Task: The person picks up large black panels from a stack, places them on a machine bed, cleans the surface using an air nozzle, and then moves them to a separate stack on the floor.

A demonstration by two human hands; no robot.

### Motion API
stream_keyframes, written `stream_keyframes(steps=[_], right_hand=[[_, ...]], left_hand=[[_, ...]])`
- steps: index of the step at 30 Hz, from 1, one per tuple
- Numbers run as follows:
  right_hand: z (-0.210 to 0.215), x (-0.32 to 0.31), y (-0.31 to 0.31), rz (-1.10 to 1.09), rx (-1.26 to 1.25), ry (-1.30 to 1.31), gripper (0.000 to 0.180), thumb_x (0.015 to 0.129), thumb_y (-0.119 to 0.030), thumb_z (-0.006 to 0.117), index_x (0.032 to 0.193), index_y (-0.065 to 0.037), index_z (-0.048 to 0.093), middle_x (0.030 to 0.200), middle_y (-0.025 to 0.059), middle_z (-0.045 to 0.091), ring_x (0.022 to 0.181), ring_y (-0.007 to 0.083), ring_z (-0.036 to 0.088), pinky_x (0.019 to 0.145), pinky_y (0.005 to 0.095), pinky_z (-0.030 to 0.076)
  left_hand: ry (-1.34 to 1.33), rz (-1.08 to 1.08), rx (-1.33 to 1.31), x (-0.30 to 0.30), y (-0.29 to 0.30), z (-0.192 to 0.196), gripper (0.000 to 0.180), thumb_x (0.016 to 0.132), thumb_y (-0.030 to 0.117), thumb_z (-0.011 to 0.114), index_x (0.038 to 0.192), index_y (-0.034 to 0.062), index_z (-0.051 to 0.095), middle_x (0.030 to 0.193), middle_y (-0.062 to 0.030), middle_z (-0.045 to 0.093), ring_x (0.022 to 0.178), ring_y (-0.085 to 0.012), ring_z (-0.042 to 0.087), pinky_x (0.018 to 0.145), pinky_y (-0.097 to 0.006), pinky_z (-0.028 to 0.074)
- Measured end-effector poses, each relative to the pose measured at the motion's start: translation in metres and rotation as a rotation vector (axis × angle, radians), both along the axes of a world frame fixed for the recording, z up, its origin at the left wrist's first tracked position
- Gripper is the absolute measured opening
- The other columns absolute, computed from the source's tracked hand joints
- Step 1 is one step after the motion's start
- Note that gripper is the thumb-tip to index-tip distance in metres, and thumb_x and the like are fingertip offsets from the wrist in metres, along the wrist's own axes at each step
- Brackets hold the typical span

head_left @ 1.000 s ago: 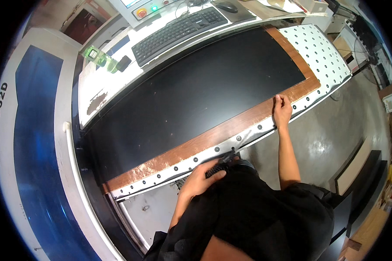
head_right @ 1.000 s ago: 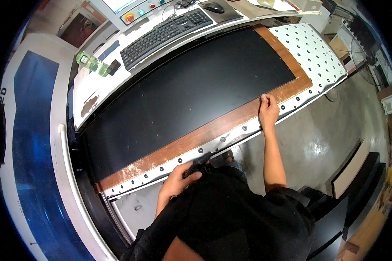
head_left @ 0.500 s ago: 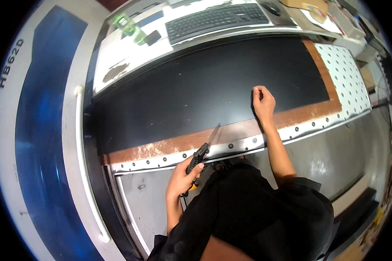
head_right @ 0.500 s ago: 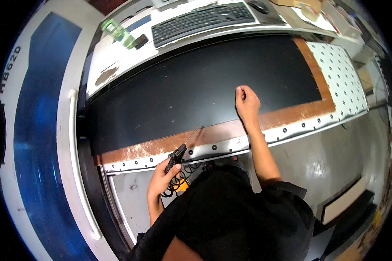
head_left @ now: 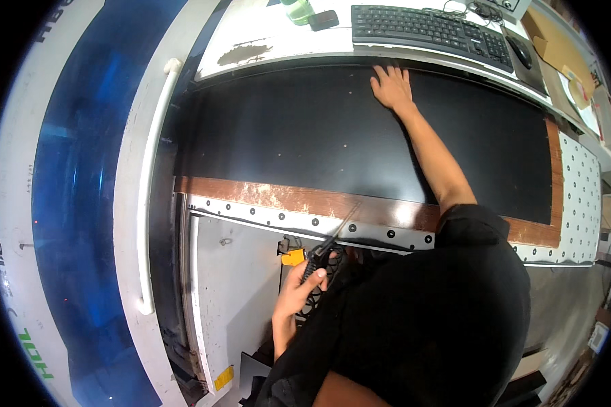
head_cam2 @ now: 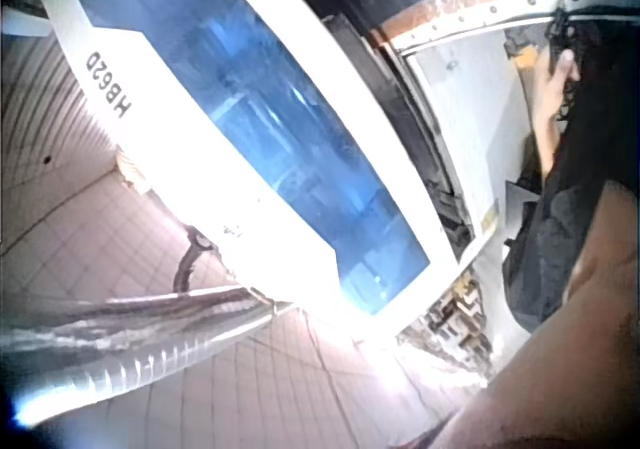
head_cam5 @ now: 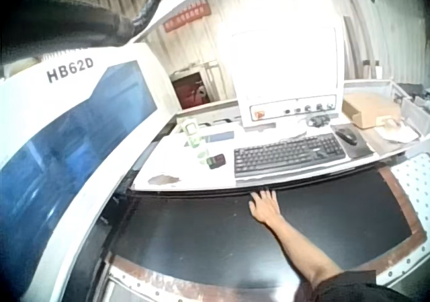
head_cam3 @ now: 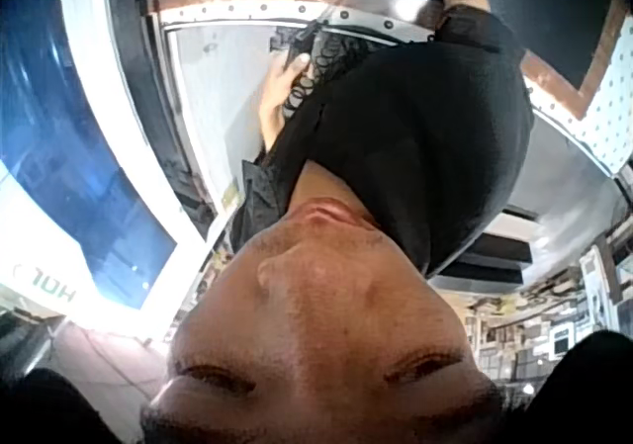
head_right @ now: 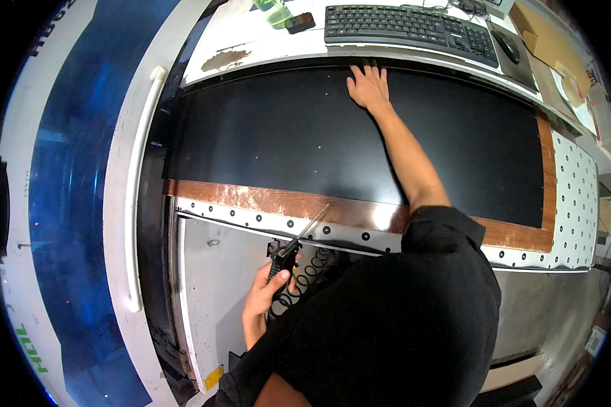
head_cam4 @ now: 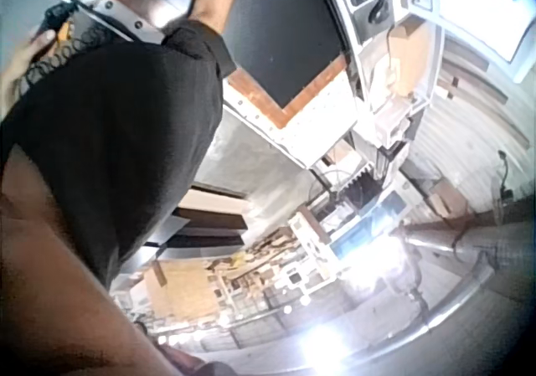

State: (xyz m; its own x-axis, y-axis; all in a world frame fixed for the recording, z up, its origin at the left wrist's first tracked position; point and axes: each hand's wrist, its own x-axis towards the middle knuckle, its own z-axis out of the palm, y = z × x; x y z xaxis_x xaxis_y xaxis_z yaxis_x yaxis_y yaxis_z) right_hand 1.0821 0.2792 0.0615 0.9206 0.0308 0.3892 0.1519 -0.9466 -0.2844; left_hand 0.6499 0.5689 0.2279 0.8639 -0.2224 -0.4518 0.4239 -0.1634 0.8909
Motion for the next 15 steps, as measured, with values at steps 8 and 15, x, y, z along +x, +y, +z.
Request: stream_keyframes(steps=[8,15], right_hand=[[0.004,0.022,-0.006,0.098,0.04,0.088,0.046,0.098,-0.037,0.048,0.131,-0.007,0.061,0.118,0.0198,0.068,0.118,0.0373,0.059,0.115,0.054,0.033],[0.003,-0.037,-0.003,0.102,0.102,-0.102,0.051,0.092,-0.036,0.058,0.135,-0.009,0.06,0.133,0.0153,0.06,0.13,0.0341,0.05,0.119,0.0523,0.026]], left_hand=[[-0.014,0.071,0.09,0.0,-0.016,-0.009,0.041,0.101,0.028,0.06,0.133,0.0025,0.063,0.072,0.0017,0.057,0.069,-0.0074,0.051,0.067,-0.025,0.041],[-0.104,-0.003,0.097,0.031,-0.025,0.002,0.039,0.101,0.029,0.06,0.131,0.0037,0.065,0.069,0.0026,0.057,0.07,-0.0064,0.052,0.067,-0.024,0.041]])
